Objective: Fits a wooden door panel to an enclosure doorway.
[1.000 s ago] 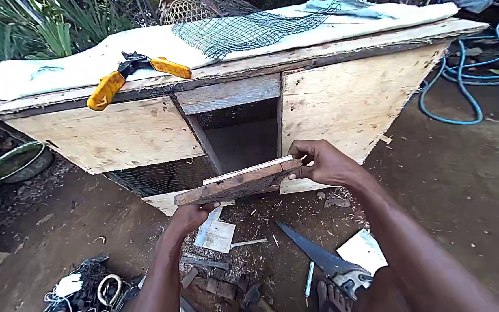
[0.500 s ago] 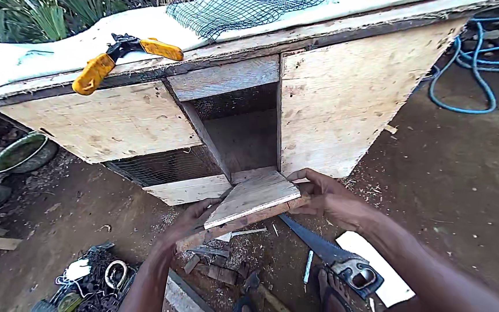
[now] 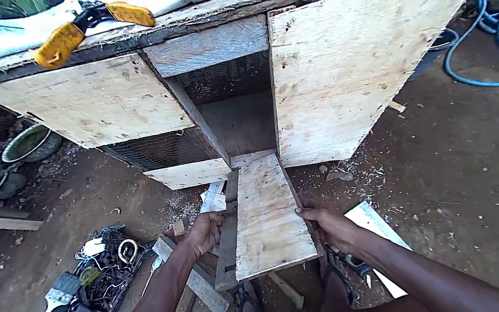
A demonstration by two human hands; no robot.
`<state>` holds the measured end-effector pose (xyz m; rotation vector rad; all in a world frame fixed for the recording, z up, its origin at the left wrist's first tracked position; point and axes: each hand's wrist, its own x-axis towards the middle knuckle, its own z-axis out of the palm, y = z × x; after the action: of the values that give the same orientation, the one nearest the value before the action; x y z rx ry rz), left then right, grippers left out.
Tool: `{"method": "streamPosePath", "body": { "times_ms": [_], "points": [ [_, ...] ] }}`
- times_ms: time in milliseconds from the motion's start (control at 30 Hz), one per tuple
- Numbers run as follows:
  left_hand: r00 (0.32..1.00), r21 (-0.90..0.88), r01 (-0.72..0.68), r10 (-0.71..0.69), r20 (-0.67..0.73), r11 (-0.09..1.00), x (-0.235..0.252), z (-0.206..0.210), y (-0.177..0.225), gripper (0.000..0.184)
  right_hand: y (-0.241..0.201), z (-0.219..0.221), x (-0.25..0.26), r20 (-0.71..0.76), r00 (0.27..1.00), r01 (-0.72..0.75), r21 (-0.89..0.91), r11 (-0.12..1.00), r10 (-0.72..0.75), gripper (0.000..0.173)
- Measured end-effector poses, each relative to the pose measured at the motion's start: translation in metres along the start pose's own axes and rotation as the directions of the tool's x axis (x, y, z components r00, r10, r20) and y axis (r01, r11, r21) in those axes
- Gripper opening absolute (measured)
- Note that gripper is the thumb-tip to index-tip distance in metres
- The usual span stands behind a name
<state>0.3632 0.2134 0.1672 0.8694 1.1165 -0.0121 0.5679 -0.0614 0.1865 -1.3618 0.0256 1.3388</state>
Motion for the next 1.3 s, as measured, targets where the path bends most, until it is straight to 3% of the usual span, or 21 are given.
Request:
{"method": "streamPosePath", "body": {
  "times_ms": [100, 200, 400, 667, 867, 1000, 1067, 1300],
  "points": [
    [0.999, 0.068, 0.006, -0.004, -0.037, 0.998, 0.001, 0.007, -0.004, 0.031, 0.005, 0.003, 0.001, -0.002, 1.0, -0.014, -0.048, 0.999, 0.014, 0.029],
    [0.995, 0.138, -0.068, 0.078, -0.064, 0.988, 0.009, 0.009, -0.013, 0.023, 0.008, 0.002, 0.003, 0.002, 1.0, 0.0, -0.062, 0.998, 0.0, 0.031],
    [0.991, 0.129, -0.098, 0.108, -0.073, 0.987, 0.01, 0.012, -0.023, 0.028, 0.008, 0.0, 0.001, 0.015, 1.0, 0.014, -0.11, 0.994, -0.012, 0.029],
    [0.986, -0.01, -0.142, 0.14, -0.089, 0.99, -0.001, 0.014, -0.011, 0.025, -0.011, 0.009, -0.005, 0.001, 0.994, 0.11, -0.084, 0.99, -0.11, 0.029],
    [0.973, -0.058, -0.231, 0.232, 0.008, 0.971, -0.021, 0.019, 0.02, 0.025, -0.041, 0.031, -0.011, -0.072, 0.974, 0.217, 0.046, 0.975, -0.214, 0.032],
    [0.969, -0.423, -0.161, 0.225, 0.104, 0.891, -0.015, 0.022, 0.018, 0.036, -0.06, 0.047, -0.015, -0.126, 0.972, 0.217, 0.158, 0.963, -0.198, 0.033],
    [0.965, -0.516, -0.173, 0.25, 0.082, 0.839, -0.011, 0.022, 0.015, 0.043, -0.063, 0.051, -0.015, -0.143, 0.971, 0.216, 0.169, 0.962, -0.193, 0.032],
    [0.976, -0.488, -0.163, 0.212, 0.047, 0.858, -0.018, 0.019, 0.016, 0.04, -0.059, 0.053, -0.014, -0.162, 0.968, 0.212, 0.127, 0.969, -0.191, 0.036]
  ]
}}
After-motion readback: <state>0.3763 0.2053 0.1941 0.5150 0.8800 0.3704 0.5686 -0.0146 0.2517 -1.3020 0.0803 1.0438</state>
